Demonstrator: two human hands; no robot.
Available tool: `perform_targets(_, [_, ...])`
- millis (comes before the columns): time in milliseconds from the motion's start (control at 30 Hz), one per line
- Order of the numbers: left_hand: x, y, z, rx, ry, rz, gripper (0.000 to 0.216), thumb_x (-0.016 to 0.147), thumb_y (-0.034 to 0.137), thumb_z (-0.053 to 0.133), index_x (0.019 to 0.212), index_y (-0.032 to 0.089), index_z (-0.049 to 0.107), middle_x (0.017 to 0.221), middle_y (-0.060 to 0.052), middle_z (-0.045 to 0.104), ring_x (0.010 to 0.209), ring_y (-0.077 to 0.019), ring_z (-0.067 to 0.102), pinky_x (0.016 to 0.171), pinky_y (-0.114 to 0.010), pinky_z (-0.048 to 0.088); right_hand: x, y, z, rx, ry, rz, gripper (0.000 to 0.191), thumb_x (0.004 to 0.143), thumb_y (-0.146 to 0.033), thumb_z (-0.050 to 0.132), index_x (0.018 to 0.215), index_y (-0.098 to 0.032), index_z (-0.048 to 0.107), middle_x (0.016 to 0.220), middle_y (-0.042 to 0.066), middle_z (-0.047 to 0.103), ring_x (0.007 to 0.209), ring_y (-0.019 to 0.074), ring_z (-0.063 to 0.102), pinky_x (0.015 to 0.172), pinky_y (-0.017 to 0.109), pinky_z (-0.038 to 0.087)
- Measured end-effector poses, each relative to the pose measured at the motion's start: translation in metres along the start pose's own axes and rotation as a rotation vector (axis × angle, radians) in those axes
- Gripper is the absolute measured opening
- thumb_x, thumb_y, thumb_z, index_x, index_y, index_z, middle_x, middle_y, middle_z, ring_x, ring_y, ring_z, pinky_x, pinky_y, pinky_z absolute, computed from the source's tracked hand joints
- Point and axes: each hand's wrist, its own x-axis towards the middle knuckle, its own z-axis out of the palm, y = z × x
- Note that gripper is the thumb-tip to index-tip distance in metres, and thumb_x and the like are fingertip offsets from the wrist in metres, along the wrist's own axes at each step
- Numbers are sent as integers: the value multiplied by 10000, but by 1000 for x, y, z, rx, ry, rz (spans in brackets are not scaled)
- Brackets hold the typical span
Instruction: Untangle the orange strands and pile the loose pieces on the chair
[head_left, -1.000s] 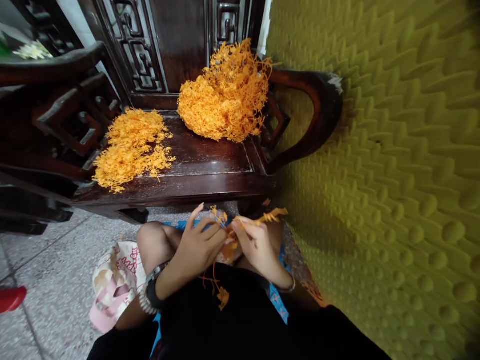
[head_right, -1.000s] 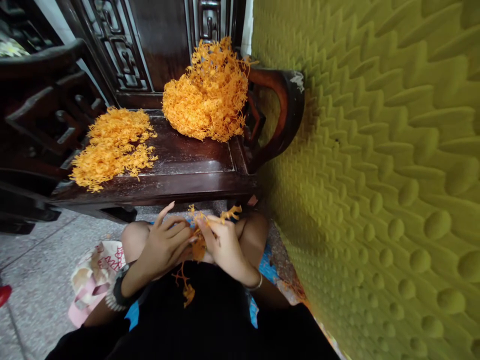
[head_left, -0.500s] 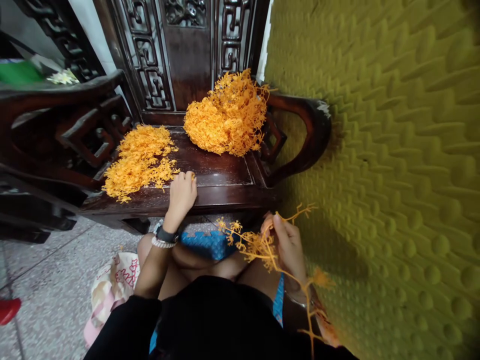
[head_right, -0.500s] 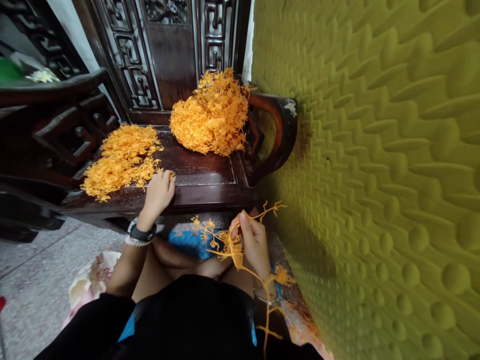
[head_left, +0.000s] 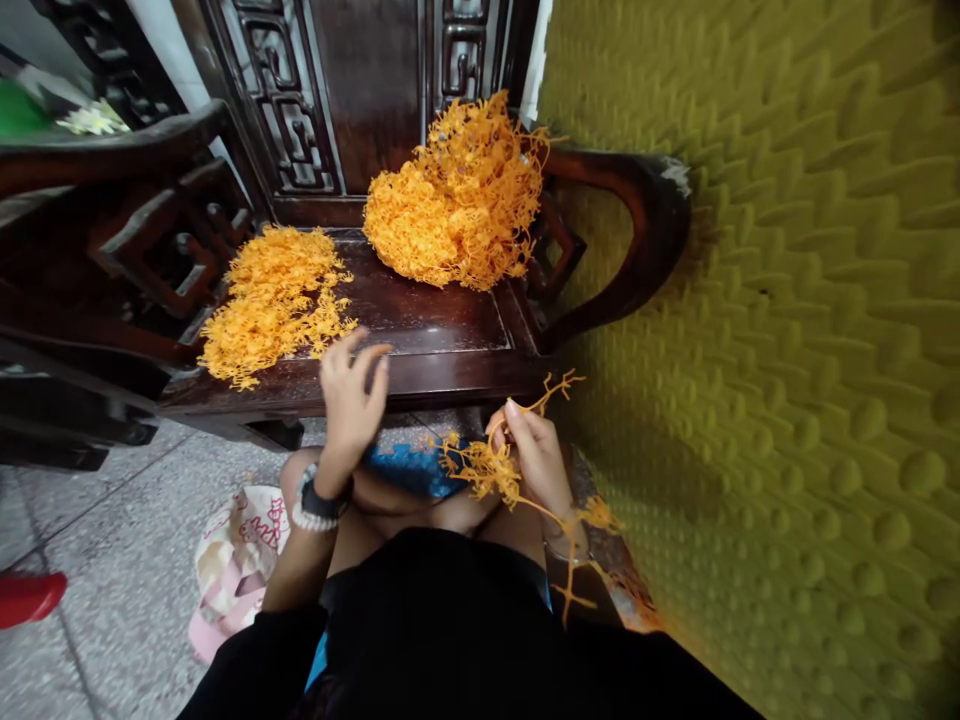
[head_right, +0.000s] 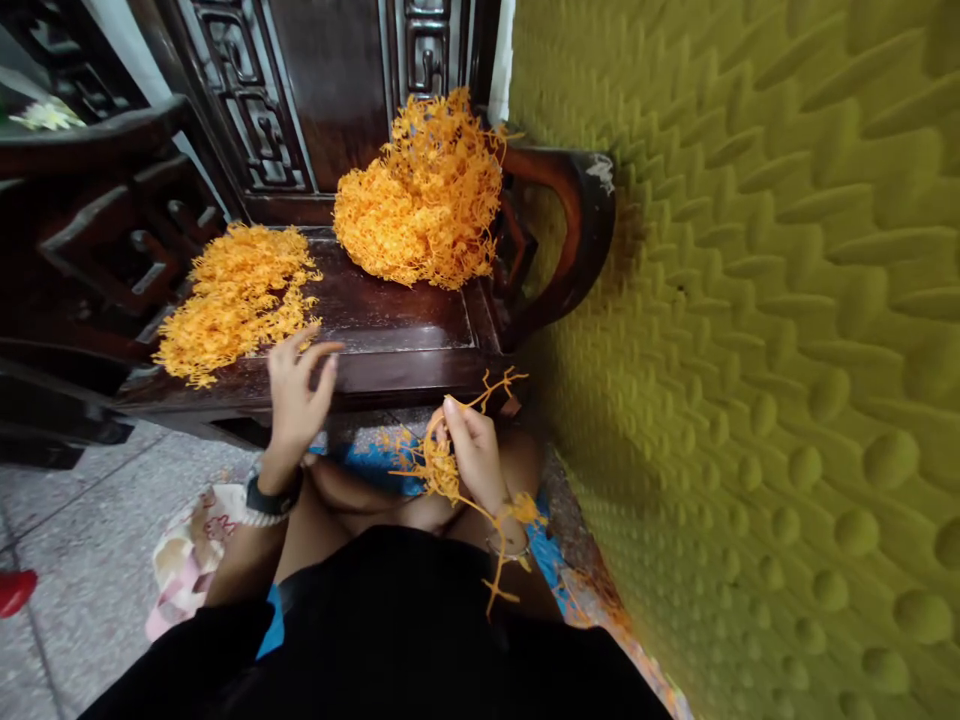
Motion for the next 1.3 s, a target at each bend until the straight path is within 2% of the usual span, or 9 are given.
perform_targets(100, [-27,45,1,-429,-305,122,256,953,344,447,1106,215,607,1187,-77,640,1154,-226,548,1038,-401,390,3,-3,6,-47,-65,-36,498,910,-565,466,602,-184,556,551,-5,491,525,123,457,551,268,369])
perform_targets(200, [-47,68,8,-649,-542,48,271,915,389,525,1114,208,559,1103,-72,647,1055,-221,584,950,-351,438,3,-3,9,-102,-114,-71,505,899,-578,472,583,-186,510,561,-8,474,536,118,427,551,265,359])
perform_targets(333, [-63,66,22,-856,-667,-185,220,915,395,520,1017,201,529,817,-5,593,763,-158,575,724,-269,466,3,0,8,-214,-182,-94,474,901,-536,497,589,-179,514,557,-13,466,539,113,409,532,259,325])
perform_targets(433, [-74,59,31,-950,-719,-250,225,897,363,535,1048,198,554,919,-31,619,856,-178,586,790,-294,474,7,5,8,-253,-277,-59,503,891,-524,517,530,-174,494,505,-24,445,499,97,385,508,251,297])
perform_targets(633, [-83,60,46,-1102,-638,-405,242,835,402,614,946,189,588,910,-42,621,894,-189,580,841,-319,472,26,21,12,6,-381,151,552,869,-601,495,499,-191,476,396,-63,367,390,76,315,447,235,278])
perform_targets(767, [-86,60,47,-1109,-530,-579,357,774,494,678,812,188,498,734,20,534,674,-118,522,671,-246,452,21,22,0,72,-443,122,430,848,-595,543,796,-174,609,591,-47,506,518,87,432,542,228,375])
perform_targets(933, [-91,62,44,-1146,-409,-737,452,702,524,732,715,195,423,628,68,446,551,-75,441,567,-213,393,9,19,-20,-68,-567,12,498,731,-481,749,1104,-201,574,886,7,589,787,141,553,708,259,447])
perform_targets(1133, [-99,66,50,-1277,-424,-903,392,677,460,759,732,173,497,627,53,505,556,-73,460,564,-208,377,12,19,-19,-293,-610,-194,240,889,-418,594,932,-182,598,867,19,570,771,139,516,708,262,423])
perform_targets(1300, [-102,63,48,-1320,-439,-970,309,749,447,688,790,183,532,728,9,589,652,-124,557,650,-258,447,13,22,-14,-282,-567,-99,273,917,-436,533,810,-185,534,660,-38,492,615,108,444,579,232,354])
